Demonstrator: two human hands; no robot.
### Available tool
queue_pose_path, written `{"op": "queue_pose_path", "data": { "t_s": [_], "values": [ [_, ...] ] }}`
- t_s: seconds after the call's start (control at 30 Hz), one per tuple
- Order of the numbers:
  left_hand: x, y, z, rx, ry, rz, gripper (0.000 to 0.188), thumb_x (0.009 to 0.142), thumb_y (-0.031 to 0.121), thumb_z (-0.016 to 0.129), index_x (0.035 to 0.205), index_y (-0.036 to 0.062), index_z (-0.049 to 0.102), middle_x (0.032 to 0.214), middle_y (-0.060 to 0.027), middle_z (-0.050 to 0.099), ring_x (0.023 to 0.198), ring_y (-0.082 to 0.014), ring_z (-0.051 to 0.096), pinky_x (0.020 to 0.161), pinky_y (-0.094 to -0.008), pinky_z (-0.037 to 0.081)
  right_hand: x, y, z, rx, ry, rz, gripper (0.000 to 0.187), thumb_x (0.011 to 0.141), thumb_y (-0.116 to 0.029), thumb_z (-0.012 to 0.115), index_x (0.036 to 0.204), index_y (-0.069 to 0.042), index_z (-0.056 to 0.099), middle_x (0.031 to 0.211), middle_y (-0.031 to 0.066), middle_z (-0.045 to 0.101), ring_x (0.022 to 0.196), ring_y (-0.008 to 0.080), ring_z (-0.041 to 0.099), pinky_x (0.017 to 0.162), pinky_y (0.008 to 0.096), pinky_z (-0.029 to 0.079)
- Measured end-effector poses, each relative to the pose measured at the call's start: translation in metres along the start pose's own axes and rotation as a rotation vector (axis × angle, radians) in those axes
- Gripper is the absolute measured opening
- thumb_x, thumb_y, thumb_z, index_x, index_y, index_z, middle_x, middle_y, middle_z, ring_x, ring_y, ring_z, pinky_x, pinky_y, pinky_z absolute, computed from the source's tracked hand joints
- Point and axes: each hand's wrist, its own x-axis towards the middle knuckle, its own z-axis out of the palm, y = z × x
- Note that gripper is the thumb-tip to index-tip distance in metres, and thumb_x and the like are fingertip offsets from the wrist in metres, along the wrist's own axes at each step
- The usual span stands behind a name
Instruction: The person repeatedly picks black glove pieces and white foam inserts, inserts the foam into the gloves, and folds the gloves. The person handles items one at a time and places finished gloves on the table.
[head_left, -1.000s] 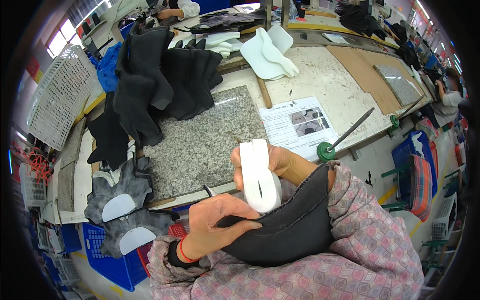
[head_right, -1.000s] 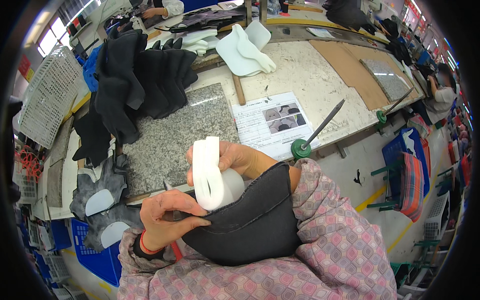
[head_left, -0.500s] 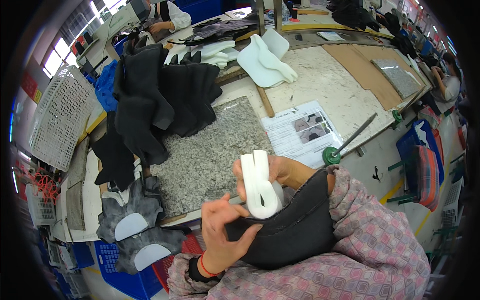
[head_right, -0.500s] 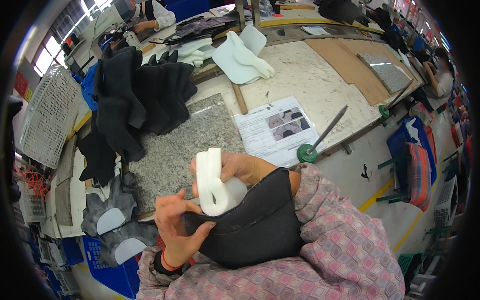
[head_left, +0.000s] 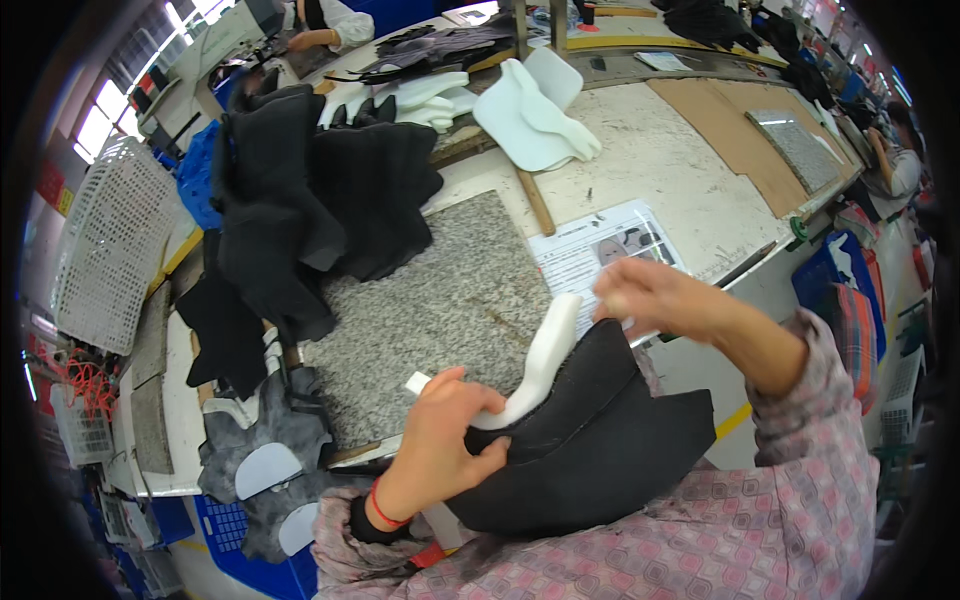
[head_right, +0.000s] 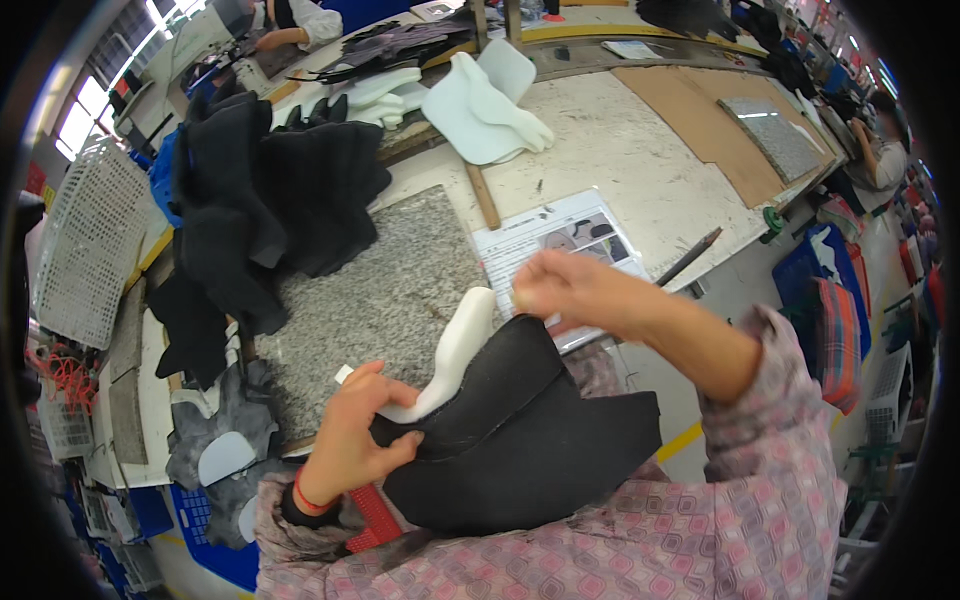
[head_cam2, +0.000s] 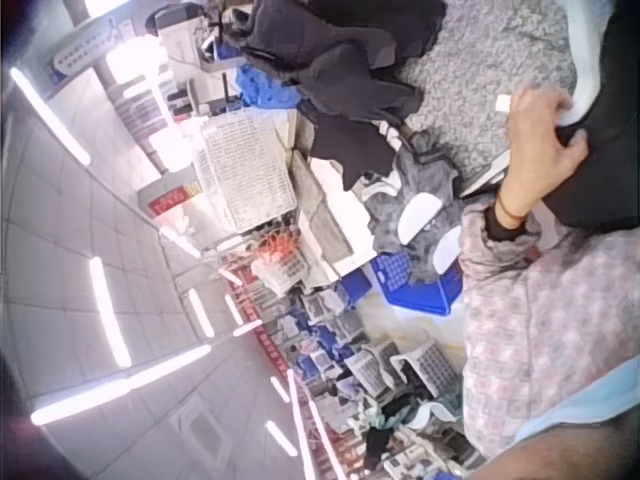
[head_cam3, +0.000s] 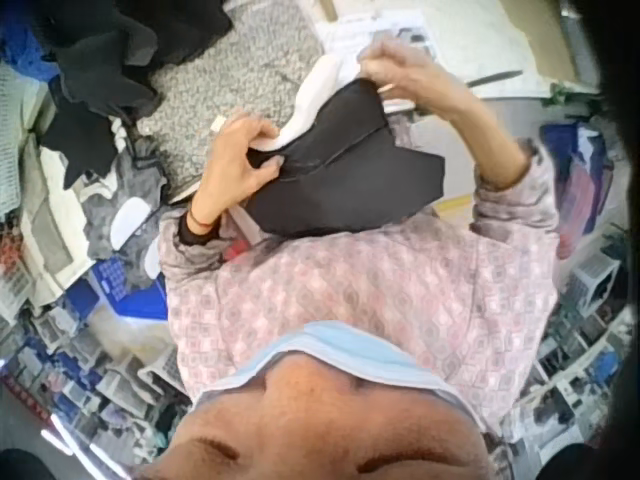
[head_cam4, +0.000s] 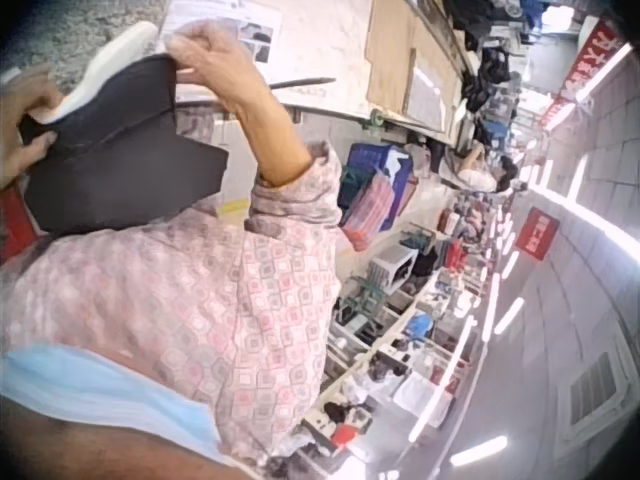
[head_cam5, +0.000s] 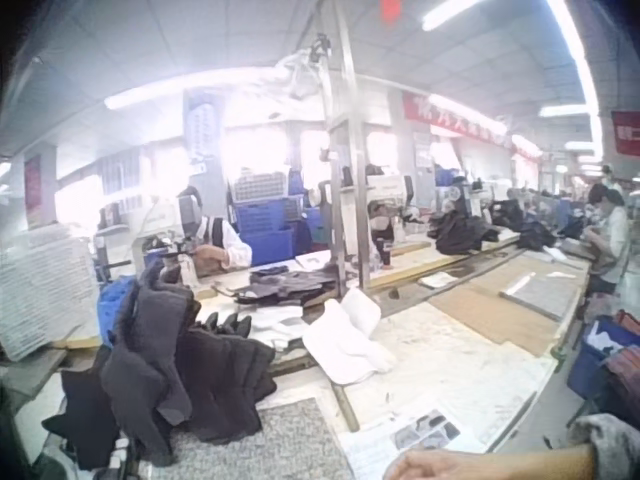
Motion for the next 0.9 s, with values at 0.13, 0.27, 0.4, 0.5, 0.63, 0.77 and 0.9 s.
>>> {"op": "queue_pose_path", "data": {
  "t_s": [0.13,0.27,0.4,0.5,0.63,0.77,0.9],
  "values": [
    [0.024,-0.001,-0.001,-0.012,-0.244,-0.014,0.046,0.063,0.010,0.073,0.106,0.0012,0.061,0.093,-0.0105,0.065,0.086,-0.0283,0.058,0.087,-0.0379,0.042,-0.050,0.029,0.011,-0.097,0.198,-0.331,0.028,0.081,-0.002,0.073,0.102,-0.002,0.054,0.093,0.0030,0.060,0.087,0.0092,0.059,0.077,0.0234,0.048],
    [0.029,0.011,-0.002,0.007,-0.262,0.158,0.050,0.066,0.024,0.078,0.109,0.0030,0.063,0.089,-0.0112,0.064,0.081,-0.0296,0.056,0.086,-0.0386,0.039,-0.052,0.048,0.012,-0.219,0.264,-0.555,0.025,0.075,-0.003,0.076,0.095,-0.002,0.060,0.088,0.0046,0.062,0.081,0.0100,0.060,0.074,0.0242,0.049],
    [0.024,0.018,0.014,0.046,-0.090,0.108,0.036,0.064,0.021,0.081,0.093,0.0038,0.066,0.080,-0.0073,0.063,0.078,-0.0266,0.058,0.084,-0.0364,0.037,-0.042,0.042,0.006,-0.449,0.172,-0.686,0.022,0.070,-0.008,0.079,0.086,-0.004,0.065,0.082,0.0053,0.064,0.076,0.0137,0.061,0.071,0.0263,0.048],
    [0.020,0.018,0.016,-0.046,-0.110,0.091,0.029,0.062,0.016,0.082,0.083,0.0048,0.066,0.076,-0.0062,0.062,0.072,-0.0244,0.057,0.080,-0.0337,0.037,-0.036,0.039,0.012,-0.237,0.167,-0.602,0.020,0.068,-0.009,0.079,0.082,-0.003,0.067,0.079,0.0064,0.065,0.076,0.0168,0.063,0.070,0.0279,0.048],
    [0.022,0.015,0.007,-0.017,-0.181,0.042,0.032,0.066,0.016,0.082,0.090,0.0043,0.066,0.079,-0.0089,0.063,0.072,-0.0259,0.059,0.075,-0.0332,0.043,-0.028,0.042,0.017,-0.381,0.218,-0.706,0.021,0.068,-0.008,0.079,0.085,-0.003,0.067,0.080,0.0078,0.066,0.076,0.0204,0.064,0.070,0.0282,0.049],
    [0.026,0.019,0.007,-0.065,-0.215,-0.082,0.051,0.069,0.019,0.081,0.114,0.0042,0.061,0.083,-0.0128,0.065,0.073,-0.0290,0.062,0.062,-0.0327,0.048,-0.028,0.038,0.016,-0.405,0.193,-0.775,0.021,0.069,-0.008,0.078,0.086,-0.003,0.066,0.081,0.0086,0.066,0.076,0.0220,0.065,0.070,0.0293,0.050],
    [0.030,0.022,0.021,-0.183,-0.186,-0.190,0.051,0.073,0.014,0.079,0.120,0.0037,0.060,0.087,-0.0144,0.067,0.070,-0.0279,0.065,0.064,-0.0315,0.049,-0.039,0.031,0.025,-0.440,0.259,-0.676,0.021,0.069,-0.007,0.077,0.086,-0.004,0.066,0.080,0.0090,0.065,0.076,0.0235,0.064,0.068,0.0313,0.050]
  ]
}}
